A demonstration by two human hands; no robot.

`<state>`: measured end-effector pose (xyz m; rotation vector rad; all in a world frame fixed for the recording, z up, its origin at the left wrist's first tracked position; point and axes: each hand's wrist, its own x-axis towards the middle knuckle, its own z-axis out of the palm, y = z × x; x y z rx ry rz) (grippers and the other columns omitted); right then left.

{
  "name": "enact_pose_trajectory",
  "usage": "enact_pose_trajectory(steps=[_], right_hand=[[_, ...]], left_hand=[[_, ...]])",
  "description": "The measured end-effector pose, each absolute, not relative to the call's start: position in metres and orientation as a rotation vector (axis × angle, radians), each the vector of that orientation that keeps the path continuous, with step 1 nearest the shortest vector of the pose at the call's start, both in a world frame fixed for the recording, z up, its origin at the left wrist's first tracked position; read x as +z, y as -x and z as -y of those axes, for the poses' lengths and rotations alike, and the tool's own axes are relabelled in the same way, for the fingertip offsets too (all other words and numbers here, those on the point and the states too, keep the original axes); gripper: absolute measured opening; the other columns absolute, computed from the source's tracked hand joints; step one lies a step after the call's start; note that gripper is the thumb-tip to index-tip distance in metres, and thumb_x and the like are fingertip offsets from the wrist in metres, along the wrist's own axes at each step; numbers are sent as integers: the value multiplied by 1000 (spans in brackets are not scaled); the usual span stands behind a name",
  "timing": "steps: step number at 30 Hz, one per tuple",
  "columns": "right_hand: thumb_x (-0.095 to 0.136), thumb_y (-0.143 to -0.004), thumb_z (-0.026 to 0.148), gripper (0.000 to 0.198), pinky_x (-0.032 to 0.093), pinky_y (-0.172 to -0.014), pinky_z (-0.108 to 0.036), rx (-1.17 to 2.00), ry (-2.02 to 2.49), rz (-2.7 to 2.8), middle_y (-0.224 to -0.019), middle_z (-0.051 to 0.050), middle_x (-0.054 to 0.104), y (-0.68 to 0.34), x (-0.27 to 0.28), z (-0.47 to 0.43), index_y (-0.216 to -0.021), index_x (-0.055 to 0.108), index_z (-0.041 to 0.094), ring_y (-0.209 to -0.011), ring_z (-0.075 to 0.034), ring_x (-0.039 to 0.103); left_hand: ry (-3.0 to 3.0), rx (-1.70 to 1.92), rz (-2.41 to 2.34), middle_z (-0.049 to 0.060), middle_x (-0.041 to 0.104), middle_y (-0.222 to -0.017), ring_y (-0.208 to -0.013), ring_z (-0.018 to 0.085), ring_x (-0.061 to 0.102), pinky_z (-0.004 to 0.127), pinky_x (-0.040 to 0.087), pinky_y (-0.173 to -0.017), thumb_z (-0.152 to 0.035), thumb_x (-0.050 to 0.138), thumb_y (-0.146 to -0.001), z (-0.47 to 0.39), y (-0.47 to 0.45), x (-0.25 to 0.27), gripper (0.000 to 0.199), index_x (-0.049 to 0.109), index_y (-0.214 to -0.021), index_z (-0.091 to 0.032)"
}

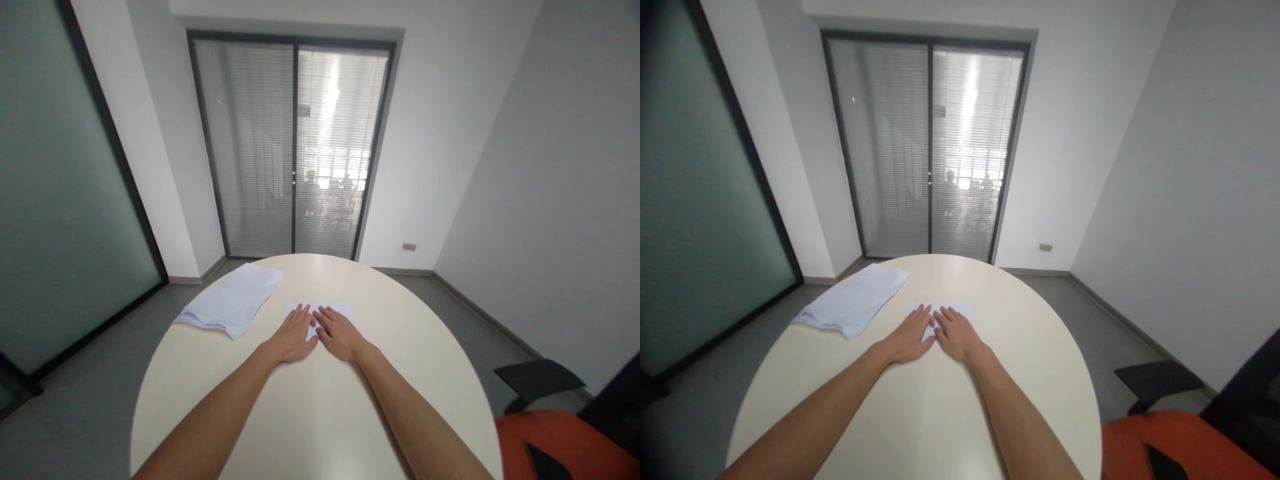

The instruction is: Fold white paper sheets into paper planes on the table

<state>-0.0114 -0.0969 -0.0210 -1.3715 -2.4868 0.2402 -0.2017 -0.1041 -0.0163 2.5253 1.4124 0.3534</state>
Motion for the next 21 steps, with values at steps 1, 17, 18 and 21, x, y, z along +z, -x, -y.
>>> enact_pose_trajectory(steps=[1, 17, 18, 21], right_hand=[[39, -98, 42, 58, 20, -119, -47, 263, 1433, 2482, -159, -11, 32, 11, -22, 97, -151, 39, 18, -147, -29, 25], [37, -99, 38, 55, 13, -120, -53, 103, 1549, 2357, -157, -16, 34, -2, -12, 94, -146, 45, 11, -148, -31, 22], [35, -99, 37, 55, 17, -120, -49, 154, 1435, 2404, -158, -14, 33, 0, -12, 95, -147, 43, 12, -148, -28, 23], [28, -101, 41, 59, 21, -120, -46, 376, 1256, 2522, -160, -10, 29, 6, -15, 94, -154, 30, 15, -149, -25, 23]], left_hand=[[-2513, 334, -1441, 16, 23, -161, -151, 31, 12, 49, 17, -121, -38, 40, -96, 103, 201, -17, 43, 52, -129, -13], [-2604, 331, -1420, 12, 24, -162, -150, 30, 17, 50, 17, -121, -44, 40, -96, 98, 205, -28, 59, 37, -149, -19], [-2626, 341, -1388, 11, 26, -161, -150, 30, 19, 50, 18, -121, -43, 42, -95, 98, 205, -27, 58, 38, -148, -20], [-2663, 344, -1317, 10, 29, -160, -149, 29, 22, 48, 19, -121, -41, 42, -95, 99, 203, -24, 59, 37, -149, -20]])
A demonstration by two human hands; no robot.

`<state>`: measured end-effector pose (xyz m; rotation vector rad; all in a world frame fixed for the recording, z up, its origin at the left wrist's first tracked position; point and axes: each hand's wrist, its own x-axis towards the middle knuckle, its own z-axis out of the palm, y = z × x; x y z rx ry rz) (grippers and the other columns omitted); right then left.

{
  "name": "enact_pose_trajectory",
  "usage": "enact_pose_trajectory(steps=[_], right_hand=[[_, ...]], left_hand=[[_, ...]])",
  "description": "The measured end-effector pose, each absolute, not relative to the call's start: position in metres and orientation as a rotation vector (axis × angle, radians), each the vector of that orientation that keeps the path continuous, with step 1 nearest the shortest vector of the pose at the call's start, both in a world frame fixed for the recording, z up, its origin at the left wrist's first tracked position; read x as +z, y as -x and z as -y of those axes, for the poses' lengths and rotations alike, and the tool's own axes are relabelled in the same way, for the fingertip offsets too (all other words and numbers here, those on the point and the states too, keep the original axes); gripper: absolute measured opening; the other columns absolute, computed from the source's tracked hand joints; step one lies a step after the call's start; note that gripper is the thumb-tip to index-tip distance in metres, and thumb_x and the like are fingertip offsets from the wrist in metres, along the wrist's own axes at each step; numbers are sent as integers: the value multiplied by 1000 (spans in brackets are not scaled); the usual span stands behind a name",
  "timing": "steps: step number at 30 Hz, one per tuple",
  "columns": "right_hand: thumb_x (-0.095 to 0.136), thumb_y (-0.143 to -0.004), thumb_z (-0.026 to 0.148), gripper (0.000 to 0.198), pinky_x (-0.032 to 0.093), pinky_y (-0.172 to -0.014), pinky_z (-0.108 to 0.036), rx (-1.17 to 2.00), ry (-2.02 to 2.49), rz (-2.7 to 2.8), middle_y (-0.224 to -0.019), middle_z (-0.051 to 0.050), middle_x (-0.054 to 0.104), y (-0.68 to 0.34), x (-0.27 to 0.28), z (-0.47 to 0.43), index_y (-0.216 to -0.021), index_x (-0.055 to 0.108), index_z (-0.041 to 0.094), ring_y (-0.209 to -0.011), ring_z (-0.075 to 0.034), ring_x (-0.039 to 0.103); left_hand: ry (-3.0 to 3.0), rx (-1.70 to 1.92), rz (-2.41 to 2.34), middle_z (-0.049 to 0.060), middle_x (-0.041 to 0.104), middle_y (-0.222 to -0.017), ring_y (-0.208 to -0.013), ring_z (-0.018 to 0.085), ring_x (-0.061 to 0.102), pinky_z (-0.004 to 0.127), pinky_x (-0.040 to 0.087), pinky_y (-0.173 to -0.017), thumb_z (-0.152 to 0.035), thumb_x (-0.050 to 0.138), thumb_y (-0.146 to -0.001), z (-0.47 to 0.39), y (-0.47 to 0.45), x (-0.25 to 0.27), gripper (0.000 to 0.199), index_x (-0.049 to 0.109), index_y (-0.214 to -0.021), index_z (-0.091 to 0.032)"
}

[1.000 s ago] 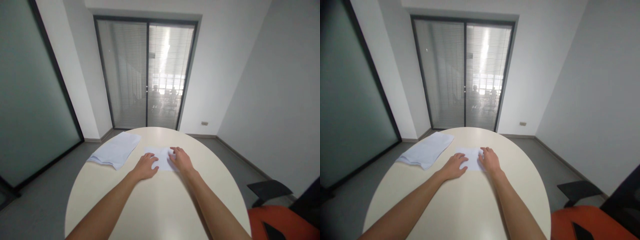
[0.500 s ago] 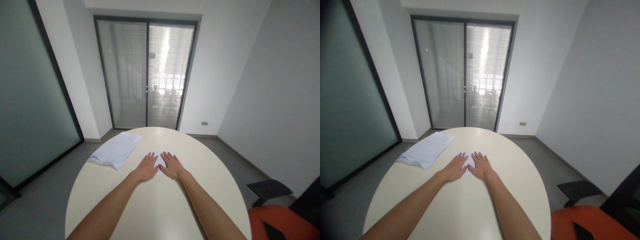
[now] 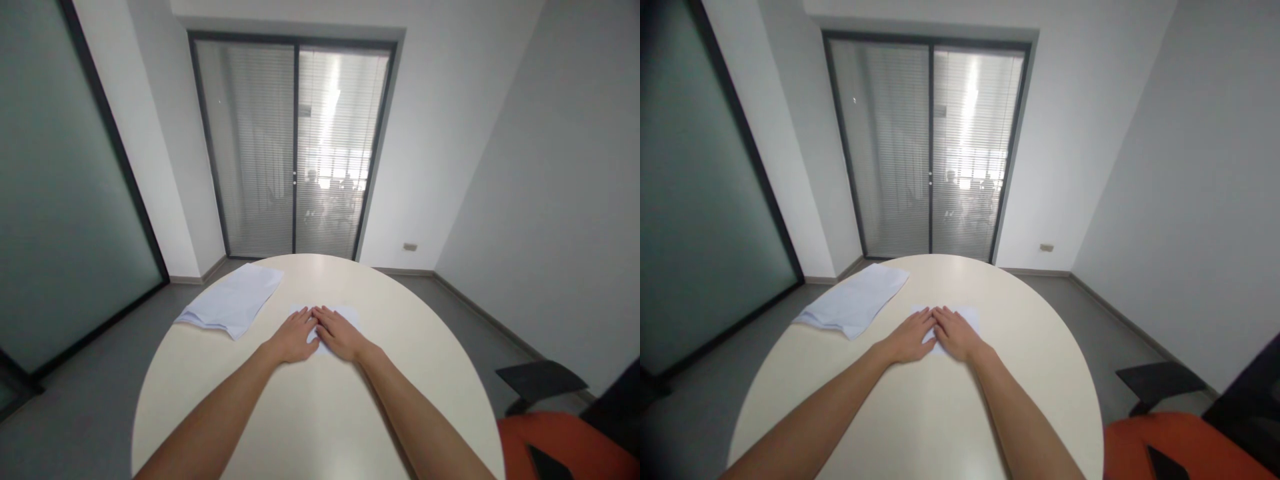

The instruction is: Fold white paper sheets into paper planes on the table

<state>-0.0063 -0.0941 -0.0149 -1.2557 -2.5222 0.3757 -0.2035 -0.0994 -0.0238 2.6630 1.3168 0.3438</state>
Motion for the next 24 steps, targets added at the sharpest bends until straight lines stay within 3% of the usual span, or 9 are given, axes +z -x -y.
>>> enact_pose_trajectory(steps=[7, 15, 20, 24], right_hand=[[23, -99, 58, 72, 10, -122, -46, 386, 1608, 2538, -164, -8, 13, -2, -18, 88, -157, 22, 16, -152, -27, 7], [21, -98, 60, 73, 9, -120, -55, 301, 1936, 2370, -164, -7, 12, -21, -13, 89, -158, 19, 17, -151, -31, 9], [29, -100, 50, 64, 4, -121, -53, 91, 1705, 2418, -162, -12, 23, -18, -10, 91, -152, 36, 13, -151, -30, 11], [28, -100, 54, 65, 16, -121, -44, 290, 1354, 2581, -162, -10, 24, -12, -13, 89, -154, 33, 17, -151, -25, 15]], left_hand=[[-2598, 193, -1423, 13, 17, -163, -151, 28, 11, 45, 14, -122, -47, 25, -100, 98, 201, -21, 65, 25, -154, -11], [-2608, 171, -1473, 12, 15, -163, -151, 29, 11, 46, 15, -122, -48, 25, -100, 96, 203, -25, 66, 26, -155, -12], [-2603, 193, -1476, 11, 16, -163, -151, 29, 11, 45, 14, -122, -51, 26, -99, 98, 203, -24, 67, 26, -155, -13], [-2607, 207, -1451, 11, 16, -163, -151, 28, 12, 45, 15, -122, -54, 25, -99, 99, 203, -22, 69, 25, -155, -14]])
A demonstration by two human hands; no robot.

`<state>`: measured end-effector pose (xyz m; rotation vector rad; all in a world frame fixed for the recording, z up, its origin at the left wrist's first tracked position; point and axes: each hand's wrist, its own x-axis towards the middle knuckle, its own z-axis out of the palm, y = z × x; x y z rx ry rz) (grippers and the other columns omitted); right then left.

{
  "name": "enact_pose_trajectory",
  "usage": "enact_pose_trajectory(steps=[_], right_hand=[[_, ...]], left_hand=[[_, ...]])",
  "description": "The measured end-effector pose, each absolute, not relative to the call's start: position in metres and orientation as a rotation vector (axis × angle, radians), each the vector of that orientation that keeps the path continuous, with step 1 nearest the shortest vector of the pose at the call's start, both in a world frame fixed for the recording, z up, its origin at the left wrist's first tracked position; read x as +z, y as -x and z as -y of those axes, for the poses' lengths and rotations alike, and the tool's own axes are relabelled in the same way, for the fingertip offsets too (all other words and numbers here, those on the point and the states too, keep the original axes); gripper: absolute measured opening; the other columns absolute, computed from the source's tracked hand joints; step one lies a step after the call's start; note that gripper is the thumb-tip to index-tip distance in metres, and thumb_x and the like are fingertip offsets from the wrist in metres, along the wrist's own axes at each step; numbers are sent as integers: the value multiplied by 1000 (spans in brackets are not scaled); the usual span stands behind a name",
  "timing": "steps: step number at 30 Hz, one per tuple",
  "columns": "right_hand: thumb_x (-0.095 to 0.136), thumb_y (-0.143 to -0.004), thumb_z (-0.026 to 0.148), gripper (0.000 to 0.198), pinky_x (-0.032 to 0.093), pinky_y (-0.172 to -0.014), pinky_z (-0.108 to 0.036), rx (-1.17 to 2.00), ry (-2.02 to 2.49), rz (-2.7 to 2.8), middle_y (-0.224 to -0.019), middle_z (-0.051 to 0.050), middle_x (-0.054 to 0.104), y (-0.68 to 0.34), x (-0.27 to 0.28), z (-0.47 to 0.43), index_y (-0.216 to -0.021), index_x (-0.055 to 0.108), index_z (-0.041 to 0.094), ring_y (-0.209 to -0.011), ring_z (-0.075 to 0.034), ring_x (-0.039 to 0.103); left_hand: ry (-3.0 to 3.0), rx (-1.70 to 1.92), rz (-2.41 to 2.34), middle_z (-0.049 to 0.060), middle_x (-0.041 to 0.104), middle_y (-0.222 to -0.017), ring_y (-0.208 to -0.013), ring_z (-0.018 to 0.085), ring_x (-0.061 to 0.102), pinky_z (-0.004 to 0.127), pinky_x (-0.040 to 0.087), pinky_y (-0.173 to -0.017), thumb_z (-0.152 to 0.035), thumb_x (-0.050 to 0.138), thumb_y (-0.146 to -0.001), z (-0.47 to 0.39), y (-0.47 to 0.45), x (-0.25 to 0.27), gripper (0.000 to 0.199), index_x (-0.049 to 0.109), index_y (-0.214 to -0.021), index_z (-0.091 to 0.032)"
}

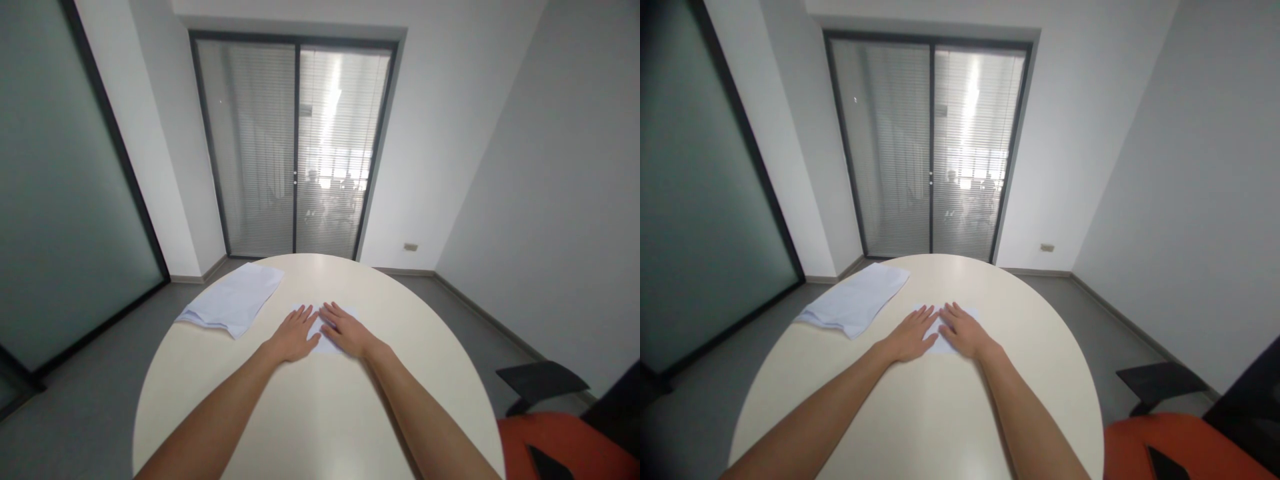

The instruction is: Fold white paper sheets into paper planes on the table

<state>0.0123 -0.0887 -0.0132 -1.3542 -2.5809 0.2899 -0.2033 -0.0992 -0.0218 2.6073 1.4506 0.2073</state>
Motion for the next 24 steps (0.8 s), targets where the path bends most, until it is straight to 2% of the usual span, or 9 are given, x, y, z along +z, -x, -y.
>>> enact_pose_trajectory(steps=[4, 11, 17, 20, 24], right_hand=[[25, -98, 63, 73, 14, -121, -47, 409, 1425, 2614, -163, -10, 18, -14, -18, 87, -157, 24, 20, -151, -29, 12], [27, -94, 70, 81, 9, -122, -45, 453, 1549, 2585, -164, -8, 12, -19, -12, 90, -158, 20, 20, -151, -29, 8], [28, -93, 71, 83, 8, -122, -44, 459, 1569, 2578, -164, -7, 11, -18, -12, 92, -158, 19, 21, -152, -29, 7], [28, -93, 71, 82, 8, -122, -44, 449, 1588, 2570, -164, -6, 11, -16, -12, 93, -158, 19, 21, -152, -29, 7], [27, -94, 70, 82, 9, -121, -45, 394, 1632, 2523, -164, -7, 12, -10, -12, 95, -157, 22, 19, -152, -29, 8]], left_hand=[[-2615, 166, -1466, 11, 15, -164, -151, 28, 11, 49, 13, -122, -53, 22, -99, 99, 203, -22, 68, 24, -156, -14], [-2576, 93, -1662, 8, 16, -163, -151, 30, 13, 57, 12, -120, -40, 21, -100, 93, 209, -23, 60, 25, -155, -16], [-2506, 147, -1943, 11, 27, -160, -149, 34, 19, 59, 10, -119, -35, 27, -97, 89, 219, -26, 59, 33, -152, -11], [-2519, 306, -2047, 15, 34, -157, -148, 34, 21, 56, 9, -120, -30, 33, -94, 91, 217, -20, 58, 38, -148, -9], [-2621, 506, -1764, 13, 30, -159, -149, 26, 21, 44, 16, -121, -30, 29, -97, 96, 207, -12, 57, 33, -151, -11]])
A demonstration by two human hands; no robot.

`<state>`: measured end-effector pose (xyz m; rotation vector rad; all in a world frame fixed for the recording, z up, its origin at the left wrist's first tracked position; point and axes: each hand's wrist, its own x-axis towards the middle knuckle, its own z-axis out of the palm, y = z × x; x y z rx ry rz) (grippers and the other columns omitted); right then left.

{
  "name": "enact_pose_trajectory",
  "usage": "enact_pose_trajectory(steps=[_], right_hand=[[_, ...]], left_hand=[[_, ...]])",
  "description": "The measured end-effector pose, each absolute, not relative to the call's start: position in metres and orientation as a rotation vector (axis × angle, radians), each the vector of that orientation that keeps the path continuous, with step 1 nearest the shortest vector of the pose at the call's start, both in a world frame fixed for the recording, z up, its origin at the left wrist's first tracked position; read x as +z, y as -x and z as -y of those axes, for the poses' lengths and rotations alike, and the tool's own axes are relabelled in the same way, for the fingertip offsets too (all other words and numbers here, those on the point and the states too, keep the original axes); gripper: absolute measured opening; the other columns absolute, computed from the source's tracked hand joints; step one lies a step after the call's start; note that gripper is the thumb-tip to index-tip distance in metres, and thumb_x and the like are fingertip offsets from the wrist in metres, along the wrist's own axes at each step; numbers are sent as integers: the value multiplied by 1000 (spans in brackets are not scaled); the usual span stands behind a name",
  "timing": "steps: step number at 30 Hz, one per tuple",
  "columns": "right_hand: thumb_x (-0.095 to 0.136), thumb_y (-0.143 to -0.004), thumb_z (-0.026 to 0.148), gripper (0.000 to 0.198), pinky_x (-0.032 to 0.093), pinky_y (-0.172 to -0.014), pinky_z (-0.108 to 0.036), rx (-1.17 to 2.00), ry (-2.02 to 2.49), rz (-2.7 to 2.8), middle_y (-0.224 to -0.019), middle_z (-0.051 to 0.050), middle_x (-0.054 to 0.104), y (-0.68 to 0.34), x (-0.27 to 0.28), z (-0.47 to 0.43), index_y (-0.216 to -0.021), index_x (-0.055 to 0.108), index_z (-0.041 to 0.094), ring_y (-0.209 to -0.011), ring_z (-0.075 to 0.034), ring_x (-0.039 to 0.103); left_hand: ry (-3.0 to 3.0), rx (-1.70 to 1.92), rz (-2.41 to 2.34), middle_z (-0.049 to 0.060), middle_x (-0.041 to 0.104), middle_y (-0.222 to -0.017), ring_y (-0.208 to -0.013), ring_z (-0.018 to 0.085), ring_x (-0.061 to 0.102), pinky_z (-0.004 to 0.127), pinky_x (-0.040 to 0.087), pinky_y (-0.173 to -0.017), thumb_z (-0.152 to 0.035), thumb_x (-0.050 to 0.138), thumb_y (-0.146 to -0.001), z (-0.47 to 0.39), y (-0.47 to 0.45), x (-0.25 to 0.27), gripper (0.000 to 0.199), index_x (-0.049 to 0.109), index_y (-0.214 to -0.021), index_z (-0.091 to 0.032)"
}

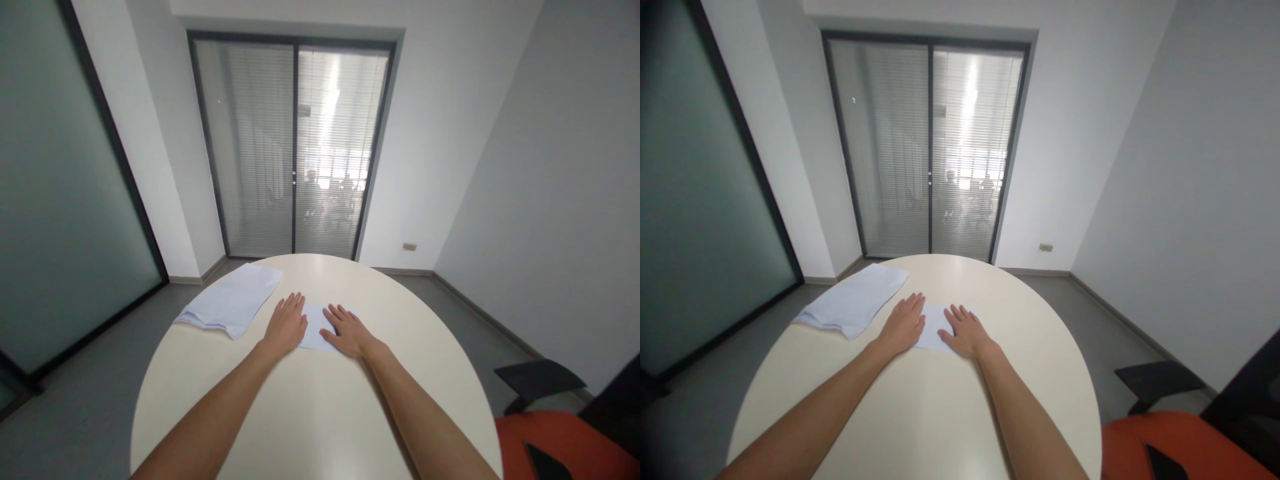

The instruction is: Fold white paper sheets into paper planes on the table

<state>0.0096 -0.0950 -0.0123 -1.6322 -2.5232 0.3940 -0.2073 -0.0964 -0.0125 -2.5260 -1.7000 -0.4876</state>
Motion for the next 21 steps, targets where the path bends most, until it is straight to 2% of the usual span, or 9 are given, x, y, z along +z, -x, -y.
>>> enact_pose_trajectory(steps=[1, 3, 6, 11, 14, 17, 21], right_hand=[[26, -94, 70, 81, 10, -121, -45, 381, 1647, 2508, -164, -7, 12, -8, -12, 96, -157, 22, 20, -152, -29, 8], [24, -94, 70, 81, 10, -121, -46, 369, 1666, 2493, -164, -6, 12, -5, -12, 97, -157, 22, 20, -152, -29, 8], [22, -93, 73, 83, 9, -121, -47, 381, 1673, 2510, -165, -6, 12, -6, -10, 97, -158, 21, 21, -152, -29, 7], [19, -92, 75, 85, 5, -121, -51, 423, 1818, 2467, -165, -5, 7, -14, -9, 94, -158, 17, 23, -152, -30, 3], [18, -96, 68, 78, 5, -120, -55, 383, 1940, 2402, -165, -4, 7, -18, -9, 93, -158, 16, 22, -151, -32, 4], [24, -99, 55, 69, 6, -120, -55, 238, 1938, 2384, -164, -9, 15, -18, -8, 93, -157, 24, 16, -151, -33, 7], [27, -99, 39, 61, 11, -121, -48, 119, 1571, 2505, -161, -12, 24, -10, -7, 93, -153, 32, 11, -151, -27, 14]], left_hand=[[2630, -484, 1636, 12, 29, -160, -149, 25, 21, 42, 19, -121, -34, 27, -99, 98, 204, -12, 58, 31, -152, -11], [2756, -387, 1621, 11, 27, -161, -149, 26, 22, 45, 19, -121, -42, 25, -100, 99, 200, -15, 60, 29, -153, -13], [2819, -247, 1689, 13, 21, -162, -150, 28, 17, 48, 17, -121, -49, 22, -101, 98, 199, -21, 65, 28, -153, -13], [2814, -229, 1712, 14, 18, -163, -151, 29, 13, 48, 14, -121, -55, 21, -100, 94, 202, -27, 69, 27, -154, -13], [2803, -233, 1711, 13, 18, -163, -151, 29, 13, 48, 14, -121, -56, 23, -99, 95, 202, -27, 69, 27, -154, -14], [2795, -236, 1713, 13, 18, -163, -151, 29, 14, 48, 15, -121, -57, 25, -98, 97, 201, -25, 71, 28, -154, -13], [2788, -245, 1714, 13, 19, -163, -151, 29, 14, 48, 14, -121, -57, 25, -97, 100, 200, -23, 71, 28, -154, -13]])
